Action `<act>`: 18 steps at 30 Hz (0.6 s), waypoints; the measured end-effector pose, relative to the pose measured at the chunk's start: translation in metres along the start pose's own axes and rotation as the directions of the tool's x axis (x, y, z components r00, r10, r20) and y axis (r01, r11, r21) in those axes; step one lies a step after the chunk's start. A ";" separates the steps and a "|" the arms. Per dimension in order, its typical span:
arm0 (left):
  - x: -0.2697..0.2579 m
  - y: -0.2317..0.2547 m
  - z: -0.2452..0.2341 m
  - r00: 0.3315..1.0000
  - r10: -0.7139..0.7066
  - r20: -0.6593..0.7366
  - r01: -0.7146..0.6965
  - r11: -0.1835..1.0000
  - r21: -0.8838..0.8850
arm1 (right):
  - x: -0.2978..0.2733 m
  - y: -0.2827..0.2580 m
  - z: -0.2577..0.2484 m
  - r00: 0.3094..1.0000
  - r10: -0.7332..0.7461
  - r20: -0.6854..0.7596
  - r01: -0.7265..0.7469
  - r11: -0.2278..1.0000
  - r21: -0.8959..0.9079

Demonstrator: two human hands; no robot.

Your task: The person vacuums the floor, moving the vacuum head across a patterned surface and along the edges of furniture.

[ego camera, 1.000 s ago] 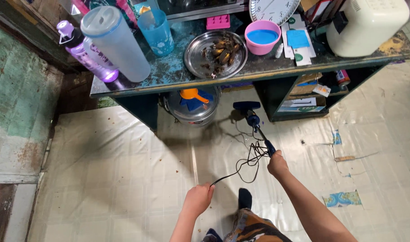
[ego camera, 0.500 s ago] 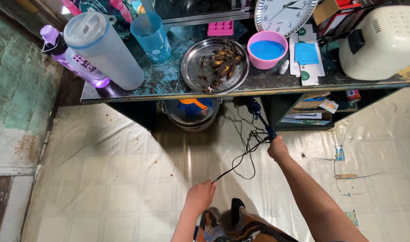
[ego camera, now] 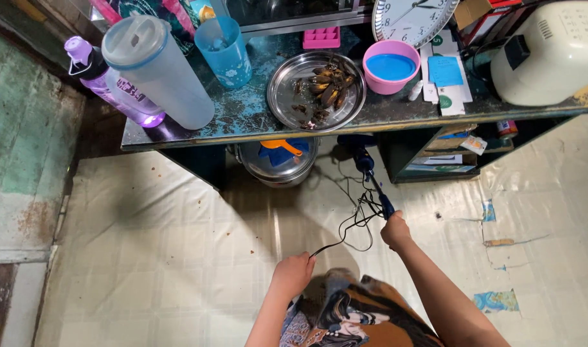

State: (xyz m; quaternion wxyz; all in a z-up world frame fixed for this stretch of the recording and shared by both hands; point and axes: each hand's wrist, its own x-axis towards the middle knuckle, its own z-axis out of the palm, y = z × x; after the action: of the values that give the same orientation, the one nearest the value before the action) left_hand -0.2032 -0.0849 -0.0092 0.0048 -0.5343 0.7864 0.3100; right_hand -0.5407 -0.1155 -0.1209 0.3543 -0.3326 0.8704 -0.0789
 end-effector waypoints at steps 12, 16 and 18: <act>-0.009 -0.104 -0.048 0.952 0.293 0.086 -0.301 0.948 0.107 | -0.156 -0.022 0.115 0.996 0.088 -0.014 -0.083 0.979 0.187; -0.016 -0.120 -0.068 0.922 0.370 0.109 -0.382 0.915 0.127 | -0.205 -0.034 0.154 0.992 0.124 -0.020 -0.116 0.967 0.226; -0.021 -0.125 -0.075 0.910 0.396 0.120 -0.410 0.902 0.132 | -0.230 -0.039 0.166 0.989 0.146 -0.002 -0.142 0.962 0.232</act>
State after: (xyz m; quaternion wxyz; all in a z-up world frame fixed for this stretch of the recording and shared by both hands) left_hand -0.0644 -0.1335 -0.0020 0.0174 -0.3434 0.9004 0.2666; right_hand -0.2879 0.0170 -0.0984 0.3873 -0.2242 0.8804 -0.1571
